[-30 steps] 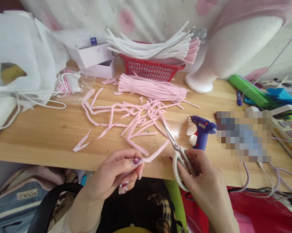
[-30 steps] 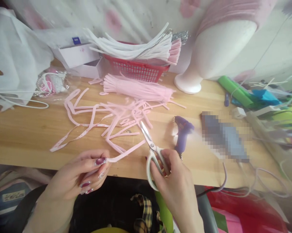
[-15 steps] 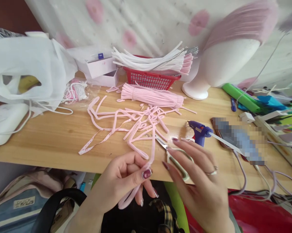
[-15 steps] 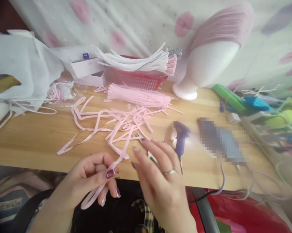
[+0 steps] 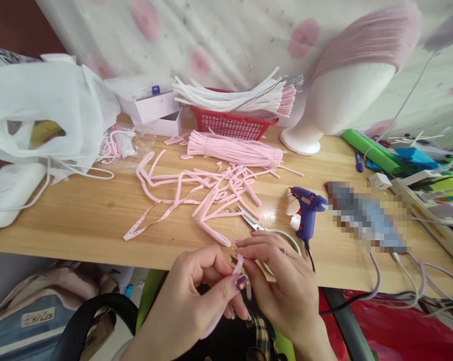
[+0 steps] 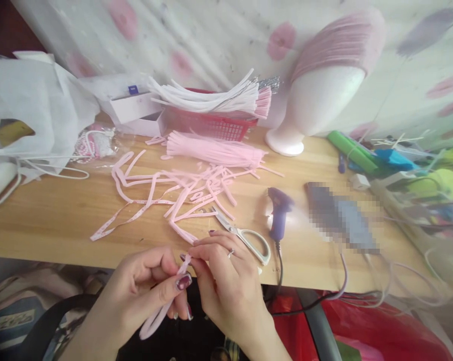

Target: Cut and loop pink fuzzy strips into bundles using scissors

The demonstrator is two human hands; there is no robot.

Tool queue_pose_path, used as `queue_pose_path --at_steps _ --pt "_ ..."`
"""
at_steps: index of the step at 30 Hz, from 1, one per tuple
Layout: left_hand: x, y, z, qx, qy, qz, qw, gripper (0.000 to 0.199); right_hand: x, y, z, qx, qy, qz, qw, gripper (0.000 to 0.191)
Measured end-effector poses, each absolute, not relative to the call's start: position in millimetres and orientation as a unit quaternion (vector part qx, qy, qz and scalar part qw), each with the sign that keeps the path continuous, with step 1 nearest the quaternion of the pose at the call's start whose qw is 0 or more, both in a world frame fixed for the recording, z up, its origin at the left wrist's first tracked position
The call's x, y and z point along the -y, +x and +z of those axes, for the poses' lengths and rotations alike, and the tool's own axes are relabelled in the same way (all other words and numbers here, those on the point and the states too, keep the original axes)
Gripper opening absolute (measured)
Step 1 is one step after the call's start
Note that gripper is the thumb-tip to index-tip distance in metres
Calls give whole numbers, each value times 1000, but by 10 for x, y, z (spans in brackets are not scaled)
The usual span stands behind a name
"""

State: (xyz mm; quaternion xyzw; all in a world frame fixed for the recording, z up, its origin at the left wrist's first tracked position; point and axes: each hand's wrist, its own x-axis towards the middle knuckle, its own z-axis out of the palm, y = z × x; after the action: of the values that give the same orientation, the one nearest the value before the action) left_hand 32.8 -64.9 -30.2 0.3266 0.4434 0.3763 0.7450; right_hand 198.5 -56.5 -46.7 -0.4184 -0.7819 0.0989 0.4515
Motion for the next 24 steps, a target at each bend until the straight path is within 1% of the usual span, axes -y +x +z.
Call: queue_pose_path --at_steps 4,6,8,10,12,15,18,20,21,24 --pt "699 378 -355 -451 312 407 731 38 549 1971 -445 741 -452 142 475 17" --pt "708 401 -390 -459 316 431 709 34 528 1974 -457 741 -444 156 480 19" --pt "706 416 -419 -486 372 470 636 21 508 1987 -474 751 -422 155 484 24" --pt "691 404 -438 -510 466 504 518 9 499 2012 -482 762 -403 152 484 27" --pt "665 347 -451 -503 567 518 396 17 500 2053 -467 776 -393 150 470 26" --pt "610 189 -466 -452 694 500 252 30 509 2133 -411 811 -382 159 414 21" --pt "562 39 -471 -437 745 488 127 39 514 2206 -356 838 -361 192 361 20" --pt "550 5 -471 -452 736 497 75 42 517 2235 -341 845 -349 199 354 25" --pt "552 13 -473 -463 725 506 64 43 520 2243 -341 844 -346 196 360 29" --pt "582 118 -486 -494 651 573 69 51 532 2250 -359 834 -347 174 391 36"
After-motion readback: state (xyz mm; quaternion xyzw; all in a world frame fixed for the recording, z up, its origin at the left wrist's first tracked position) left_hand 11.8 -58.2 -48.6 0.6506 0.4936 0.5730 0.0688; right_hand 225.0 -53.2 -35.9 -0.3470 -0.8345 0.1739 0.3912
